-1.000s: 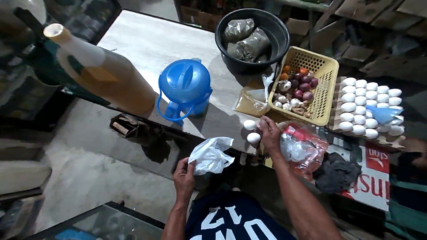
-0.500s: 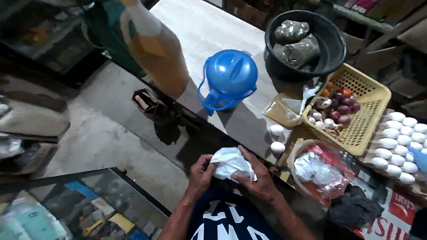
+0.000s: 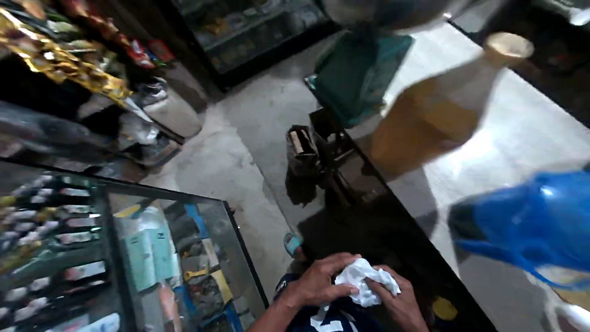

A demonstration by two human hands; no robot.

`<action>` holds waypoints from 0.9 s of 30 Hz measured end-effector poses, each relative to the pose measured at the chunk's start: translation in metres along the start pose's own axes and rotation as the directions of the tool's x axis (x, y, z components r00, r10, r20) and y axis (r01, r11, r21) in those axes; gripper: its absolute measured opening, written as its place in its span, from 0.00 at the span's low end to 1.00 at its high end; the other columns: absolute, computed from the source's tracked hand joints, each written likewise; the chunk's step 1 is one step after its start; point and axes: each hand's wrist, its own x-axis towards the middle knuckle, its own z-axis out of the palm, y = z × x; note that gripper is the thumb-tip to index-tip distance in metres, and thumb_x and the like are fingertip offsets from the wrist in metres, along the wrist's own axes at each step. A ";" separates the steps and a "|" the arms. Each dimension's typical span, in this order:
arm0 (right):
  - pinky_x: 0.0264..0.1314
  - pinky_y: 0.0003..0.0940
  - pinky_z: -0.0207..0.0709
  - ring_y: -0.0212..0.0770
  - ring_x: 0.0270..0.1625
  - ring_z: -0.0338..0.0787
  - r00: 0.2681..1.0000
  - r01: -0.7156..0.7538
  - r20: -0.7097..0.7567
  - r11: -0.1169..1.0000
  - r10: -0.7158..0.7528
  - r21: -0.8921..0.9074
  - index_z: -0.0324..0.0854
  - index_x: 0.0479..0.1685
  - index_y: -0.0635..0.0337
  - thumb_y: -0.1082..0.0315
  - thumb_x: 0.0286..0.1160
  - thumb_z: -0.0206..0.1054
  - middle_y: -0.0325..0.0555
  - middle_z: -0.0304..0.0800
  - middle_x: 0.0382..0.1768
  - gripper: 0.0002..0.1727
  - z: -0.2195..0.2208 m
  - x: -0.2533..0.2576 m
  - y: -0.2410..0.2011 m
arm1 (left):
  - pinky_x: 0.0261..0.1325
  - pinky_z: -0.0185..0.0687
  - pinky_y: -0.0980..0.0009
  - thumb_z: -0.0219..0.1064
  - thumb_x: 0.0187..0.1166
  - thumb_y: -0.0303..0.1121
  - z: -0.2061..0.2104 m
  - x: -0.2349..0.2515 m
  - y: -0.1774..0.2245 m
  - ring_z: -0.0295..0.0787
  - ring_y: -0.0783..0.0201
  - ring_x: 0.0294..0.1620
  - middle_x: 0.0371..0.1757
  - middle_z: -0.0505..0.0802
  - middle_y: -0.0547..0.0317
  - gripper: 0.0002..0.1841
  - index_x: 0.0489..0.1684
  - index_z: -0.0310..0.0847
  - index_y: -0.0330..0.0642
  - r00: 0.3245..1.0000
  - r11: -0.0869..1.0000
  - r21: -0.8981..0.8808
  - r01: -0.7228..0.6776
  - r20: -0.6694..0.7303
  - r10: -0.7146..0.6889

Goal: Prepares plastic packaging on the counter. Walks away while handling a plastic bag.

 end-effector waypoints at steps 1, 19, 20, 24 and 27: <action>0.47 0.20 0.88 0.20 0.39 0.92 0.999 -0.016 0.029 0.999 0.015 0.036 0.88 0.45 0.66 0.77 0.61 0.71 0.34 0.95 0.37 0.12 0.025 0.018 -0.010 | 0.78 0.78 0.61 0.76 0.74 0.34 -0.018 -0.005 -0.002 0.85 0.56 0.73 0.72 0.87 0.38 0.28 0.72 0.79 0.27 0.999 1.000 0.028 0.005 -0.038 -0.004; 0.61 0.53 0.88 0.59 0.60 0.92 0.597 0.707 0.714 0.661 -0.366 -0.252 0.83 0.67 0.70 0.73 0.65 0.74 0.64 0.89 0.61 0.26 0.347 0.337 -0.145 | 0.62 0.87 0.63 0.67 0.82 0.36 -0.383 0.029 -0.017 0.93 0.62 0.50 0.49 0.94 0.45 0.20 0.63 0.81 0.26 0.613 0.923 -0.281 0.265 -0.690 -0.386; 0.60 0.52 0.88 0.58 0.57 0.93 0.582 0.713 0.727 0.658 -0.364 -0.242 0.85 0.64 0.71 0.75 0.65 0.73 0.63 0.91 0.57 0.23 0.362 0.363 -0.155 | 0.61 0.87 0.63 0.68 0.82 0.36 -0.403 0.036 -0.019 0.93 0.62 0.49 0.49 0.94 0.44 0.21 0.64 0.80 0.26 0.601 0.924 -0.280 0.259 -0.702 -0.382; 0.56 0.51 0.89 0.54 0.50 0.95 0.467 0.703 0.847 0.687 -0.253 -0.182 0.89 0.53 0.70 0.75 0.65 0.72 0.60 0.93 0.49 0.16 0.432 0.456 -0.203 | 0.60 0.89 0.63 0.73 0.78 0.37 -0.478 0.041 -0.027 0.92 0.61 0.55 0.65 0.89 0.44 0.31 0.77 0.71 0.31 0.470 0.912 -0.324 0.253 -0.783 -0.408; 0.62 0.41 0.87 0.43 0.53 0.93 0.249 0.574 0.968 0.808 -0.020 -0.131 0.88 0.56 0.69 0.76 0.70 0.69 0.55 0.93 0.53 0.16 0.493 0.497 -0.238 | 0.66 0.88 0.63 0.74 0.77 0.40 -0.520 0.026 -0.027 0.89 0.62 0.65 0.75 0.85 0.50 0.35 0.85 0.67 0.41 0.400 0.903 -0.359 0.234 -0.811 -0.426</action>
